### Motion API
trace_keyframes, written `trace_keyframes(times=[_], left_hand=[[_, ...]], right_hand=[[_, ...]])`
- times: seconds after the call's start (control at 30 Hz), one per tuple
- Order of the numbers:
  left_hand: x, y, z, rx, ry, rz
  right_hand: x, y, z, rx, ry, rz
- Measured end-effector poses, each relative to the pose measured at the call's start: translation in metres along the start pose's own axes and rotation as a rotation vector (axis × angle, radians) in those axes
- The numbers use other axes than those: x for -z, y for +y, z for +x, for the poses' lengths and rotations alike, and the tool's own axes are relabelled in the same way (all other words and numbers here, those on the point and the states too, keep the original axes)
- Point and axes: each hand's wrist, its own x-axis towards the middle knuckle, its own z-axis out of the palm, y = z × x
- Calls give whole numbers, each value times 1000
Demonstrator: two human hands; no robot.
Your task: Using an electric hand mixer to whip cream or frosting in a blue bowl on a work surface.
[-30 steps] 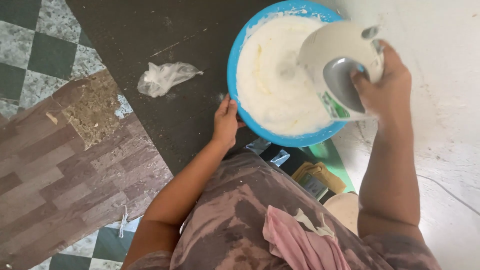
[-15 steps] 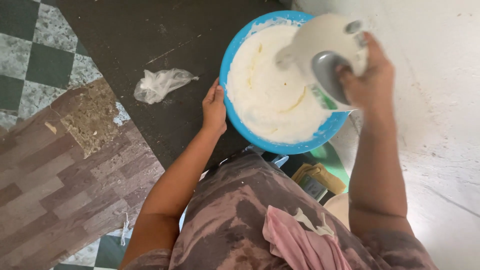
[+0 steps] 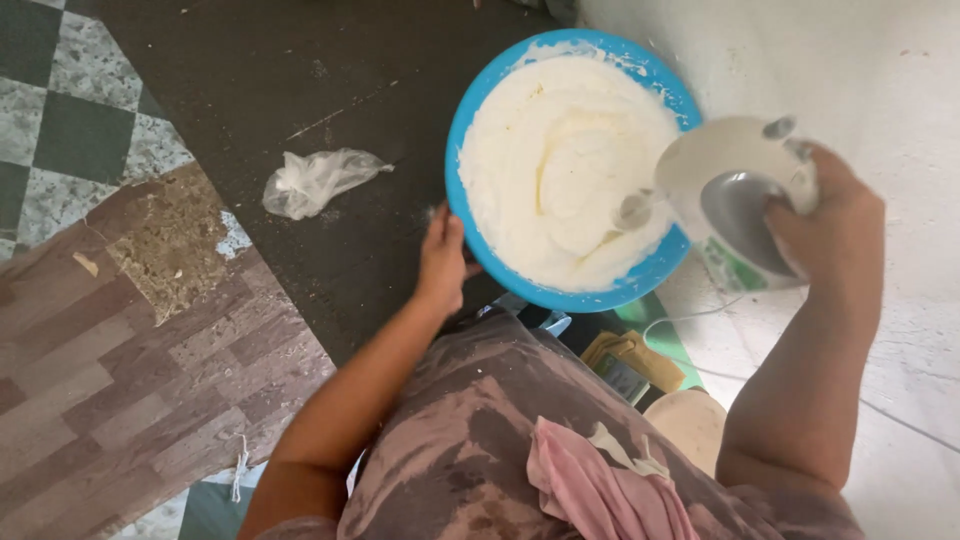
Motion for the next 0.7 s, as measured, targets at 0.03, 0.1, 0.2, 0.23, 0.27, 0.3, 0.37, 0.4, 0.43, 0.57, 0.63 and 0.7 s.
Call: trace_keyframes(times=[0.03, 0.1, 0.2, 0.23, 0.27, 0.3, 0.37, 0.4, 0.43, 0.57, 0.63, 0.7], left_hand=[[1, -16, -10, 85, -44, -56], [3, -11, -21, 55, -68, -25], [4, -4, -24, -10, -104, 3], [4, -2, -24, -35, -121, 7], [5, -4, -20, -44, -104, -3], [5, -5, -17, -72, -111, 33], [9, -6, -11, -102, -105, 70], [10, -6, -6, -94, -113, 68], [11, -6, 0, -85, -122, 66], [13, 5, 15, -67, -159, 41], [13, 11, 22, -38, -182, 49], [13, 17, 31, -39, -172, 64]], right_hand=[[-2, 4, 11, 79, 51, -35], [-6, -2, 27, 130, 69, -38], [-16, -8, 62, 238, 120, -26], [-20, -8, 74, 282, 149, -11], [-25, -8, 85, 303, 143, -7], [-30, -9, 96, 422, 189, -29], [-37, -20, 112, 550, 227, -41], [-39, -30, 118, 567, 227, -55], [-41, -39, 124, 584, 227, -68], [-42, -93, 107, 674, 164, 43], [-41, -114, 93, 788, 155, 100], [-38, -133, 77, 822, 127, 98]])
